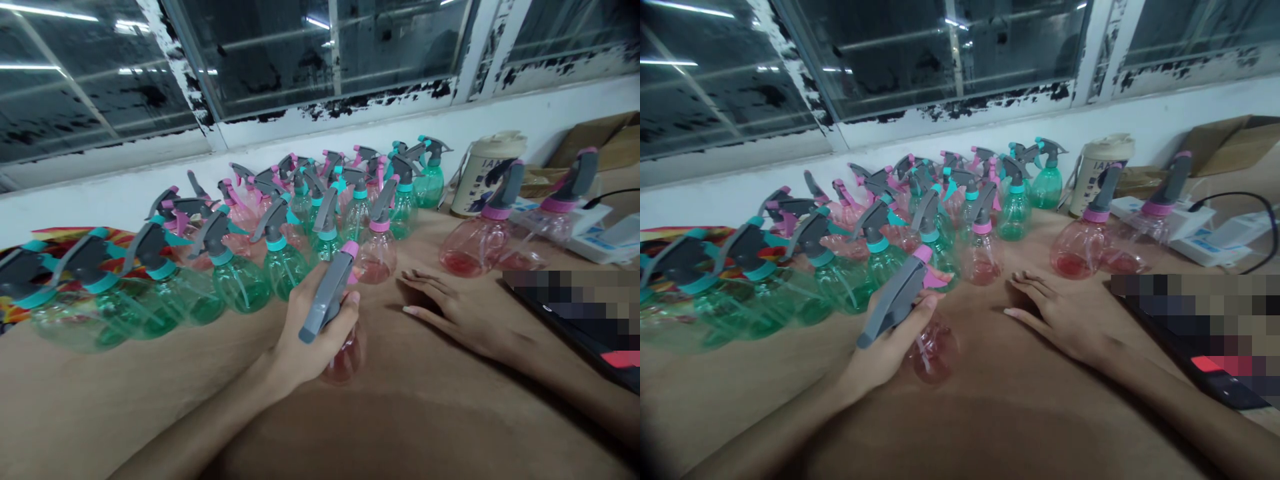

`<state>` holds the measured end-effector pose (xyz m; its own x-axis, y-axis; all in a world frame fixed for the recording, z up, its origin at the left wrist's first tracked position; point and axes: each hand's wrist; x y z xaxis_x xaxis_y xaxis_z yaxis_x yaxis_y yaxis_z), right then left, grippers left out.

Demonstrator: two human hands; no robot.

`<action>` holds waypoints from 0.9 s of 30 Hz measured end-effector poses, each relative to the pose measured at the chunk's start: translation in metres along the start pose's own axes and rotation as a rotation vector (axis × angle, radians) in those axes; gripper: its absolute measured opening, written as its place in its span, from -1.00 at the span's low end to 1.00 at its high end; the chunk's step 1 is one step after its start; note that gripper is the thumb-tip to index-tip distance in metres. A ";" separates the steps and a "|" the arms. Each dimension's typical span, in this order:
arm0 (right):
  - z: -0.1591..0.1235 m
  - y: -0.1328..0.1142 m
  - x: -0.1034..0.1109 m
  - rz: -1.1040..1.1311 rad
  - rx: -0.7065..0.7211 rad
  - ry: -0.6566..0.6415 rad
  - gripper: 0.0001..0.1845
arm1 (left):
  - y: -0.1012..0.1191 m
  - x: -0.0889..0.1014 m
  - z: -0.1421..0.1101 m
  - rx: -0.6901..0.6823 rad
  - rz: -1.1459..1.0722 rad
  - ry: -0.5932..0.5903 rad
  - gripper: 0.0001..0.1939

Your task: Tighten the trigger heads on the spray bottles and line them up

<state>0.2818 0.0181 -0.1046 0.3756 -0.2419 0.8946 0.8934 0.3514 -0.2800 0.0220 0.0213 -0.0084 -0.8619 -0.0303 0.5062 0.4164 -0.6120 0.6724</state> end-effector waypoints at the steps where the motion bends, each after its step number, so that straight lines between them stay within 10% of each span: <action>1: -0.001 0.001 -0.002 0.008 0.002 0.004 -0.32 | 0.000 0.000 0.000 0.002 0.002 0.001 -0.90; 27: 0.000 0.001 -0.005 0.032 0.004 0.000 -0.31 | -0.001 -0.002 -0.005 0.038 -0.027 0.004 -0.87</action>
<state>0.2808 0.0200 -0.1091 0.4037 -0.2310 0.8853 0.8801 0.3623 -0.3068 0.0217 0.0174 -0.0127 -0.8740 -0.0170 0.4857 0.4036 -0.5820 0.7059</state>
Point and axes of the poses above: each hand's wrist, its own z-axis towards the middle knuckle, its own x-axis out of the back of the hand, y = z × x, and after that the axes turned 3 degrees about y, right-handed
